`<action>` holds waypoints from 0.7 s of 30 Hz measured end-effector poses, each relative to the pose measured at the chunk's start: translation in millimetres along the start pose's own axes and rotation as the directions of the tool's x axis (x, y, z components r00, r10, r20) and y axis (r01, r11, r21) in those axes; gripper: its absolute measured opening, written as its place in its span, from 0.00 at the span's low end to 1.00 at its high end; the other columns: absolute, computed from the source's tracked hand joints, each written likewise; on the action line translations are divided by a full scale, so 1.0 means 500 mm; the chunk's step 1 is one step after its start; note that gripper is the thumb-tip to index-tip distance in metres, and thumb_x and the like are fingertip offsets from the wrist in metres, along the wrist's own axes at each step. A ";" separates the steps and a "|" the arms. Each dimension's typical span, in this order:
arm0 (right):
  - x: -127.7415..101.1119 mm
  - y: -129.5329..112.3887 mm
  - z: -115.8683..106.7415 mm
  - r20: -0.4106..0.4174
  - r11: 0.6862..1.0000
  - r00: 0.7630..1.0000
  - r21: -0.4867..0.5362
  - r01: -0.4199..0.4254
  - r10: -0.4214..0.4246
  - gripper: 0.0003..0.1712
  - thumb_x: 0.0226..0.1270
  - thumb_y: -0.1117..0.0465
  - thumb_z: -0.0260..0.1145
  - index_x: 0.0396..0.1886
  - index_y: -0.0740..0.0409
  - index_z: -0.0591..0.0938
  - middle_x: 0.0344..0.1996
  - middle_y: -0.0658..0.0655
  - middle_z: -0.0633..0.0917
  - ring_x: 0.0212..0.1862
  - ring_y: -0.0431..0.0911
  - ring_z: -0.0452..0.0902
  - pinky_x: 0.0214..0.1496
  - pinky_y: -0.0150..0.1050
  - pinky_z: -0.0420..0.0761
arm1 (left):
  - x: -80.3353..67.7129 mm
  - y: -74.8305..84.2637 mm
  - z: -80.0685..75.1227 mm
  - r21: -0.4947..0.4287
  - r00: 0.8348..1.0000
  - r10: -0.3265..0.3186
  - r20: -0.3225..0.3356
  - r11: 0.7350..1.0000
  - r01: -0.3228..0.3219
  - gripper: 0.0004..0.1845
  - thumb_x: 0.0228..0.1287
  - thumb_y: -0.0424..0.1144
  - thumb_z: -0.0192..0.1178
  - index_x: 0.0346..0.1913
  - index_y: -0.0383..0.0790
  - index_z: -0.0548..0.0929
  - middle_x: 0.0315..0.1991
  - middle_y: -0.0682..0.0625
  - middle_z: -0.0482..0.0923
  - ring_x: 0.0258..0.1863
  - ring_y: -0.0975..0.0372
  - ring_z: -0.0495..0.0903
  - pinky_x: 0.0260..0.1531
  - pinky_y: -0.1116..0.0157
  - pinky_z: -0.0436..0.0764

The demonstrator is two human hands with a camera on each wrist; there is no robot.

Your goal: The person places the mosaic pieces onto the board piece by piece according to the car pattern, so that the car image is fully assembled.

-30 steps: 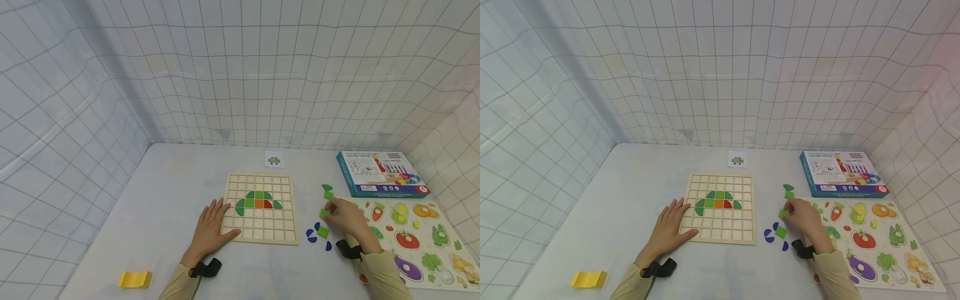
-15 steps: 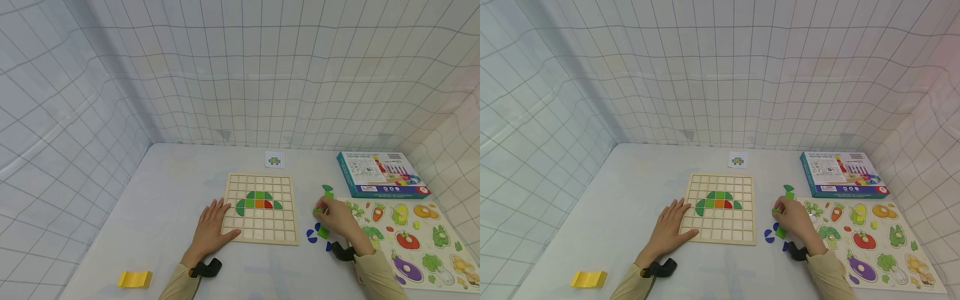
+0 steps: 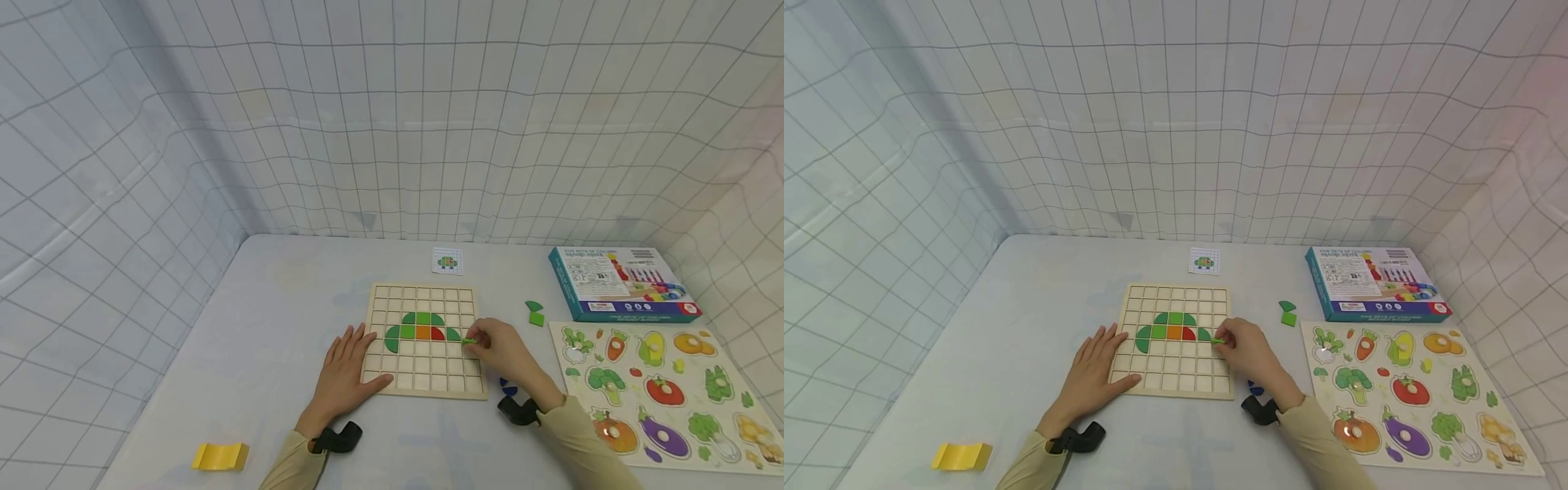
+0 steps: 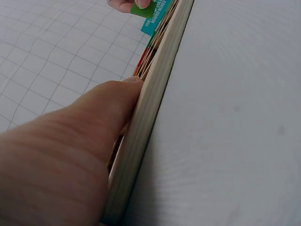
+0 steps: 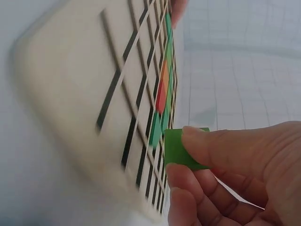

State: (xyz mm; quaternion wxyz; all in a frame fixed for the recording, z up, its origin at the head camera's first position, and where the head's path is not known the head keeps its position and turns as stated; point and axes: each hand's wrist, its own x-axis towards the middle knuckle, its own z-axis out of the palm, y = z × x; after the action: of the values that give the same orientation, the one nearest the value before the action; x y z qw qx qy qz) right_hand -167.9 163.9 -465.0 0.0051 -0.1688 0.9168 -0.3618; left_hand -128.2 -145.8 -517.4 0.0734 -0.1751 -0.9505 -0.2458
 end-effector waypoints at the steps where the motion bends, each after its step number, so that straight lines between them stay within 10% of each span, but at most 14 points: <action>1: 0.005 -0.008 0.007 0.010 1.000 1.000 0.007 0.006 -0.006 0.08 0.55 0.67 0.72 0.31 0.56 0.80 0.23 0.46 0.75 0.27 0.41 0.69 0.27 0.34 0.72 | 0.000 0.000 0.000 -0.002 1.000 0.000 0.000 1.000 0.000 0.45 0.55 0.63 0.61 0.70 0.40 0.63 0.72 0.41 0.53 0.72 0.49 0.46 0.68 0.51 0.44; 21: 0.077 -0.094 0.107 0.143 0.993 0.984 0.054 0.104 -0.111 0.02 0.60 0.63 0.69 0.33 0.54 0.85 0.23 0.42 0.77 0.27 0.38 0.71 0.29 0.34 0.73 | 0.001 -0.001 -0.002 -0.003 1.000 -0.007 0.010 1.000 0.007 0.45 0.56 0.64 0.60 0.70 0.41 0.63 0.72 0.42 0.52 0.72 0.50 0.45 0.67 0.51 0.44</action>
State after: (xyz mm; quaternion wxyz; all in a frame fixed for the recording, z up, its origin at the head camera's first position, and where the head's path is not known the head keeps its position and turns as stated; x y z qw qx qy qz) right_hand -183.0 84.3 -468.7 0.0563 -0.2438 0.8950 -0.3692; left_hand -128.6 -146.4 -516.9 0.0673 -0.1730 -0.9511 -0.2468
